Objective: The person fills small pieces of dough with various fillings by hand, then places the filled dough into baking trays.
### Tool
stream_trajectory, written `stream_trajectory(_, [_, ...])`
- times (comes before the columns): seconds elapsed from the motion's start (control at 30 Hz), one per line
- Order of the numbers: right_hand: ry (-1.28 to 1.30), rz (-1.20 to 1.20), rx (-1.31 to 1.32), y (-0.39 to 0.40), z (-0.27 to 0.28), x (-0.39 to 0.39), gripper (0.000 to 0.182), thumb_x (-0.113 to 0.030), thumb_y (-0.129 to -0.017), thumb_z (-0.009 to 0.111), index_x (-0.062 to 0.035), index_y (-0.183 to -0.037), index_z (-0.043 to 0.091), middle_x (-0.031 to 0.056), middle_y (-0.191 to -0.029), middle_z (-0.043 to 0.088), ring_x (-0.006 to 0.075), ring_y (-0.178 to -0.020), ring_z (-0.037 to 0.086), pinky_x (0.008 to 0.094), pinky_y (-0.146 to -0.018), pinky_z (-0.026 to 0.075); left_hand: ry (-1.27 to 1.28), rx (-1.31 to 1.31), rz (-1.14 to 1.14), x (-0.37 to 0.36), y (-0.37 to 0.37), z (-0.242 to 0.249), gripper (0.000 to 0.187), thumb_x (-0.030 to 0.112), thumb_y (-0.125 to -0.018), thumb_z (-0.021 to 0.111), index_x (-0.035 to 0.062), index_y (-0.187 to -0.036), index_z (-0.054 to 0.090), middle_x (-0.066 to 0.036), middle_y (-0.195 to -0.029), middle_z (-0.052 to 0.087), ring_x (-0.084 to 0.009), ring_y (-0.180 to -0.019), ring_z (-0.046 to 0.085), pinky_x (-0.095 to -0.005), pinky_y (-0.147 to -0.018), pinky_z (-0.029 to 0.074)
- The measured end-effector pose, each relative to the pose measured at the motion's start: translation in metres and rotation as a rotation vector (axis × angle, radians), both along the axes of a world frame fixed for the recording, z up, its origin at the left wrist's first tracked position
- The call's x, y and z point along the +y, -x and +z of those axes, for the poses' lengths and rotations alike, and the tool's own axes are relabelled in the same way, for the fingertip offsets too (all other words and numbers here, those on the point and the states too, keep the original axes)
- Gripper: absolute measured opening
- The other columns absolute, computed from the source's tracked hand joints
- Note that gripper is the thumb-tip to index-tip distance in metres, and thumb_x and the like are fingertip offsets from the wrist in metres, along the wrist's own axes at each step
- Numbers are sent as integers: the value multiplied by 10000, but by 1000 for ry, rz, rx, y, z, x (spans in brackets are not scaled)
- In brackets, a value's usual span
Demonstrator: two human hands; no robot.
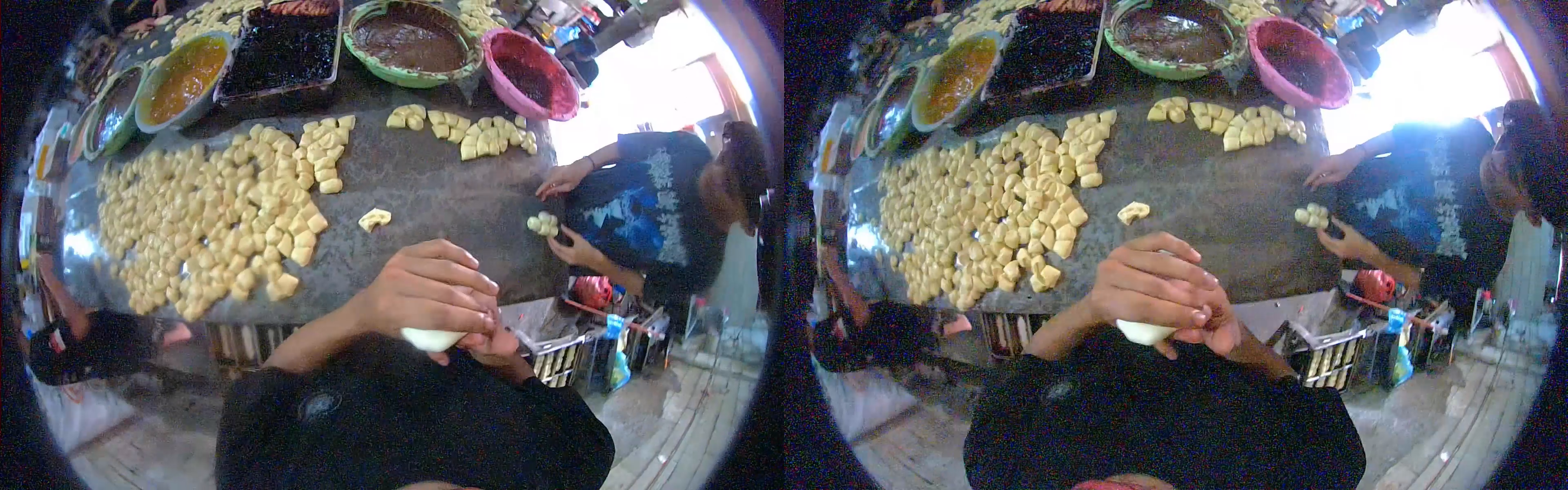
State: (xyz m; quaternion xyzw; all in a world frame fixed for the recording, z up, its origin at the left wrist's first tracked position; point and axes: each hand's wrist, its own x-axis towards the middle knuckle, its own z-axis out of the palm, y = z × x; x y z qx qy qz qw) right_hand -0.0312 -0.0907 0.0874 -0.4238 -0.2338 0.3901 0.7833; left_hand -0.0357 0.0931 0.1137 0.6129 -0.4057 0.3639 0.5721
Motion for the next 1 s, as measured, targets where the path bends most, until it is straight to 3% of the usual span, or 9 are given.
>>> stream_trajectory(0.03, [-134,55,38,-14,5,7,489,-251,-758,804,2,-1128,608,114,-1110,624,212,-1008,637,359,-654,565,-62,-90,-21,2,-14,-13,723,512,-653,836,67,-1190,646,-140,-1244,633,-328,-1207,581,-461,-936,472])
stream_trajectory(0.13, [-349,162,-141,-86,20,31,465,-195,-736,819,28,-1109,651,133,-1088,650,200,-959,647,331,-623,562,484,379,-86,-27,-31,-28,1106,626,-612,821,119,-1483,364,-219,-1562,244,-378,-1407,329,-517,-1069,351])
stream_trajectory(0.17, [-229,91,-232,-121,29,39,416,-154,-753,799,24,-1103,663,112,-1045,670,174,-922,648,315,-652,557,344,463,-101,-10,-42,-39,1360,708,-561,798,183,-1566,48,-211,-1604,-99,-404,-1468,98,-553,-1138,218])
stream_trajectory(0.3, [390,-287,-912,-304,27,115,231,-36,-831,713,-8,-1061,711,40,-925,728,88,-795,648,256,-725,527,512,847,250,-18,-29,-87,1163,739,-690,684,106,-1532,191,-191,-1559,233,-342,-1395,333,-489,-1093,319])
stream_trajectory(0.43, [719,-17,-1522,-466,-66,228,339,-303,-734,727,-94,-1001,743,190,-942,710,407,-832,676,422,-754,541,507,980,471,-25,4,-94,877,632,-842,622,-8,-1405,416,-172,-1422,458,-281,-1292,467,-421,-1045,387])
stream_trajectory(0.53, [973,272,-1763,-490,-109,274,335,-303,-729,736,-113,-1004,748,170,-857,719,347,-718,684,418,-666,543,588,981,645,-34,26,-97,732,532,-910,603,-47,-1341,480,-169,-1335,541,-261,-1211,532,-395,-1003,425])
stream_trajectory(0.63, [1040,580,-1309,-464,-76,279,260,-105,-755,674,-46,-999,738,94,-819,721,186,-664,629,369,-636,519,675,956,799,-38,44,-100,613,449,-949,585,-48,-1300,515,-170,-1268,587,-251,-1140,577,-378,-967,450])
stream_trajectory(0.73, [904,617,-1428,-470,-69,277,265,-105,-769,670,-52,-1019,736,59,-780,701,143,-612,566,345,-576,494,734,955,906,-40,50,-100,495,365,-976,563,-45,-1253,552,-164,-1218,617,-243,-1092,600,-364,-943,463])
stream_trajectory(1.0, [610,561,-965,-414,-22,221,283,-74,-763,620,0,-1025,697,84,-889,706,153,-802,649,319,-718,526,690,833,853,-47,66,-93,276,126,-988,538,-36,-1206,585,-143,-1170,633,-215,-1064,601,-350,-928,469])
